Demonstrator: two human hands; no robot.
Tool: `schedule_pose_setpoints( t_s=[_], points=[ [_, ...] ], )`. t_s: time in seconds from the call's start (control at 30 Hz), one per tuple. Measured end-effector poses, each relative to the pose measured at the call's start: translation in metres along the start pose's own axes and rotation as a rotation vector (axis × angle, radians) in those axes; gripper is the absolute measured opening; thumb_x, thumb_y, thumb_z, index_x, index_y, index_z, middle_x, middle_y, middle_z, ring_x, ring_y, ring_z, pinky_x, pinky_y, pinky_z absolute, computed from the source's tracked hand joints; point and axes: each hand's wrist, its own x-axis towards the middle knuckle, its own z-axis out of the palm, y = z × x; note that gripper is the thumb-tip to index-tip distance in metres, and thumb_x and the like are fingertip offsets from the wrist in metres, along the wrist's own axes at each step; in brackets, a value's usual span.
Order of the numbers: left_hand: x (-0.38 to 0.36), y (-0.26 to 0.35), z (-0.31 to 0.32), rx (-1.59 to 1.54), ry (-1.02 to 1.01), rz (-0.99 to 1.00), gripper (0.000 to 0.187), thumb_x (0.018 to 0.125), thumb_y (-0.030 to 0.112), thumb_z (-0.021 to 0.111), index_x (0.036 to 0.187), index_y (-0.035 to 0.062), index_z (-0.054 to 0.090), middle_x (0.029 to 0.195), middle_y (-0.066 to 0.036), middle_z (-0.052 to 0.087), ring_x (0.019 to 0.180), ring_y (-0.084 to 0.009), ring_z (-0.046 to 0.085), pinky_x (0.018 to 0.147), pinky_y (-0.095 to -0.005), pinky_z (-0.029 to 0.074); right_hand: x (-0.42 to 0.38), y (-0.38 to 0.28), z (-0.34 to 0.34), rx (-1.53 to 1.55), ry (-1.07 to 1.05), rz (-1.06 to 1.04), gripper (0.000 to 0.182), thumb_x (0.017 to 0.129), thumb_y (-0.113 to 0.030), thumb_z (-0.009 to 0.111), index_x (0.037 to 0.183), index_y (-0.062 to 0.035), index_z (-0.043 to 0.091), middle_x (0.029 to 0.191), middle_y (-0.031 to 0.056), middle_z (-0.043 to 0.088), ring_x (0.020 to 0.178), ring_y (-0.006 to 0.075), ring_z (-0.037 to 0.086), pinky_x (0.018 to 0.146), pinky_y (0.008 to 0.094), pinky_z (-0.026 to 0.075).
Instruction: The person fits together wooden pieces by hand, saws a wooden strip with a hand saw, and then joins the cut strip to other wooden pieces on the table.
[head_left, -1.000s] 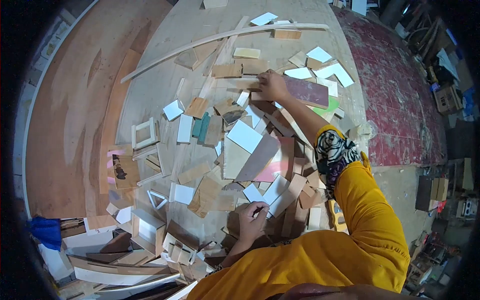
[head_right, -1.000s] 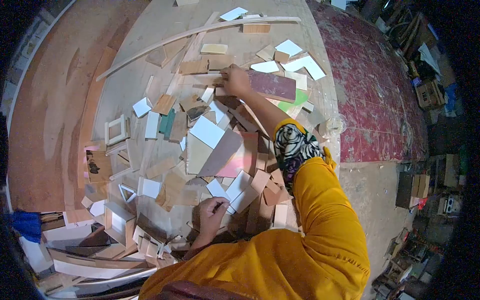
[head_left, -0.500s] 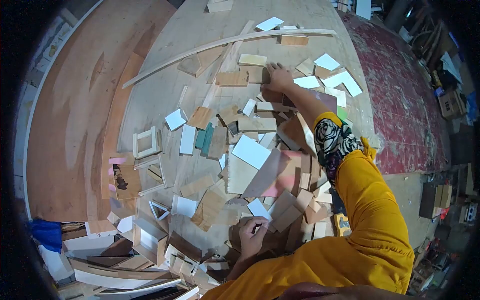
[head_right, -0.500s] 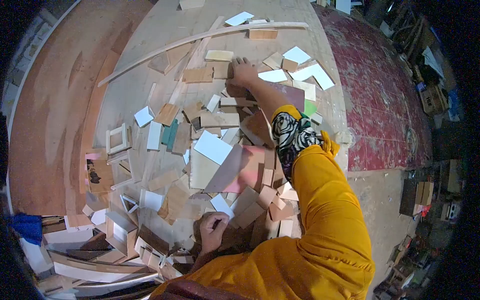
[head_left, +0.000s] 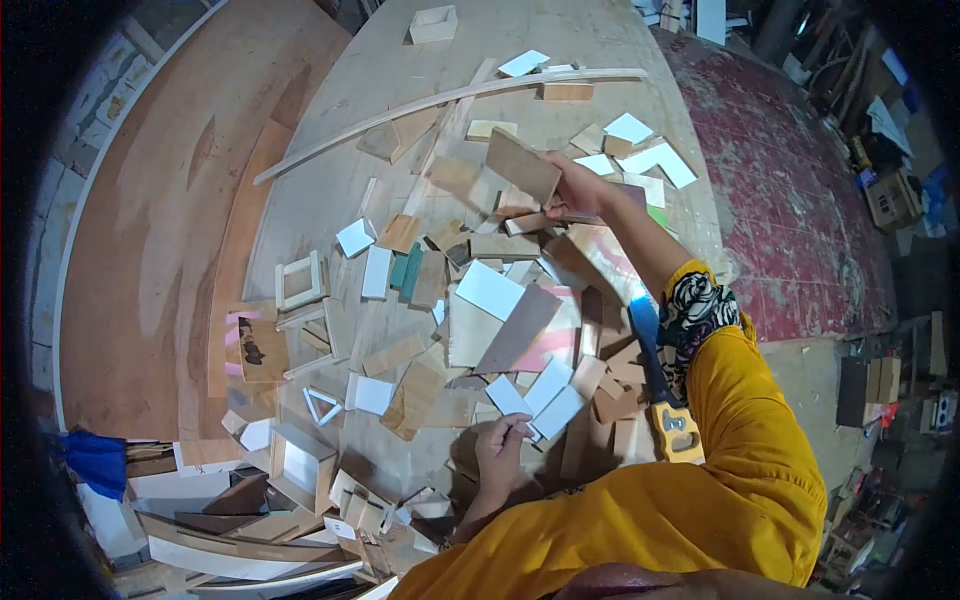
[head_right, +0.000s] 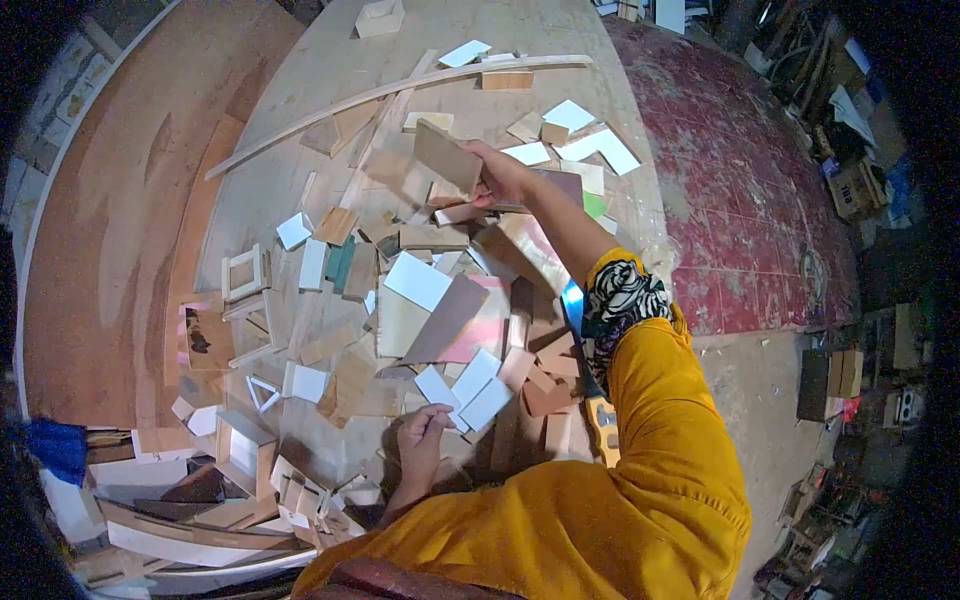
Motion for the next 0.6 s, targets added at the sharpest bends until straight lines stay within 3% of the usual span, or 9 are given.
schedule_pose_setpoints(
  t_s=[0.03, 0.13, 0.27, 0.3, 0.43, 0.47, 0.53, 0.6],
  points=[
    [-0.003, 0.010, 0.002, -0.012, -0.009, 0.028, 0.016, 0.089, 0.011, 0.053, 0.095, -0.0009, 0.062, 0.072, -0.003, 0.061, 0.069, -0.0084, 0.056, 0.066, -0.0219, 0.044, -0.016, 0.001, 0.002, 0.134, -0.144, 0.026, 0.053, 0.083, -0.058, 0.041, 0.100, -0.0113, 0.058, 0.076, 0.0034, 0.061, 0.067, 0.0148, 0.059, 0.067, 0.0349, 0.052],
    [-0.012, 0.009, 0.005, -0.060, -0.022, 0.025, 0.016, 0.089, 0.011, 0.053, 0.095, -0.0008, 0.062, 0.072, -0.003, 0.060, 0.069, -0.0082, 0.055, 0.066, -0.0220, 0.044, -0.049, 0.007, 0.011, 0.191, -0.275, -0.022, 0.056, 0.083, -0.059, 0.040, 0.104, -0.0097, 0.057, 0.079, 0.0041, 0.062, 0.066, 0.0162, 0.060, 0.068, 0.0348, 0.052],
    [-0.022, 0.015, 0.008, -0.085, -0.031, 0.029, 0.016, 0.089, 0.011, 0.052, 0.095, -0.0007, 0.062, 0.073, -0.003, 0.060, 0.069, -0.0079, 0.055, 0.066, -0.0217, 0.044, -0.088, 0.023, 0.021, 0.310, -0.298, -0.061, 0.063, 0.081, -0.060, 0.042, 0.115, -0.0088, 0.053, 0.094, 0.0083, 0.063, 0.076, 0.0191, 0.062, 0.069, 0.0376, 0.053],
    [-0.023, 0.016, 0.008, -0.080, -0.031, 0.027, 0.016, 0.089, 0.011, 0.052, 0.095, -0.0010, 0.062, 0.073, -0.002, 0.060, 0.070, -0.0077, 0.054, 0.066, -0.0215, 0.043, -0.099, 0.027, 0.027, 0.338, -0.330, -0.087, 0.065, 0.081, -0.059, 0.043, 0.123, -0.0090, 0.047, 0.103, 0.0104, 0.061, 0.083, 0.0198, 0.062, 0.070, 0.0399, 0.054],
    [-0.027, 0.029, 0.013, -0.066, -0.072, 0.029, 0.015, 0.089, 0.010, 0.052, 0.096, -0.0007, 0.060, 0.079, -0.003, 0.059, 0.074, -0.0094, 0.055, 0.072, -0.0224, 0.043, -0.152, 0.056, 0.060, 0.529, -0.333, -0.161, 0.069, 0.081, -0.056, 0.040, 0.132, -0.0093, 0.037, 0.119, 0.0157, 0.053, 0.082, 0.0243, 0.060, 0.069, 0.0447, 0.052],
    [-0.027, 0.036, 0.015, -0.063, -0.076, 0.021, 0.015, 0.089, 0.010, 0.052, 0.096, -0.0007, 0.060, 0.079, -0.003, 0.059, 0.074, -0.0094, 0.055, 0.072, -0.0224, 0.043, -0.163, 0.063, 0.067, 0.537, -0.328, -0.159, 0.069, 0.081, -0.056, 0.040, 0.132, -0.0093, 0.037, 0.119, 0.0157, 0.053, 0.082, 0.0243, 0.060, 0.069, 0.0447, 0.052],
    [-0.028, 0.053, 0.018, 0.005, -0.125, 0.095, 0.017, 0.089, 0.010, 0.052, 0.098, -0.0008, 0.060, 0.081, -0.003, 0.059, 0.075, -0.0089, 0.054, 0.072, -0.0221, 0.043, -0.189, 0.076, 0.082, 0.772, -0.580, -0.131, 0.071, 0.081, -0.057, 0.039, 0.133, -0.0083, 0.036, 0.124, 0.0189, 0.048, 0.082, 0.0270, 0.057, 0.067, 0.0445, 0.051],
    [-0.030, 0.067, 0.024, 0.004, -0.120, 0.144, 0.017, 0.089, 0.010, 0.053, 0.098, -0.0007, 0.061, 0.081, -0.003, 0.059, 0.074, -0.0081, 0.053, 0.070, -0.0217, 0.043, -0.218, 0.084, 0.100, 0.836, -0.558, -0.145, 0.073, 0.081, -0.058, 0.037, 0.133, -0.0074, 0.035, 0.125, 0.0208, 0.046, 0.084, 0.0275, 0.056, 0.067, 0.0442, 0.050]
  ],
)
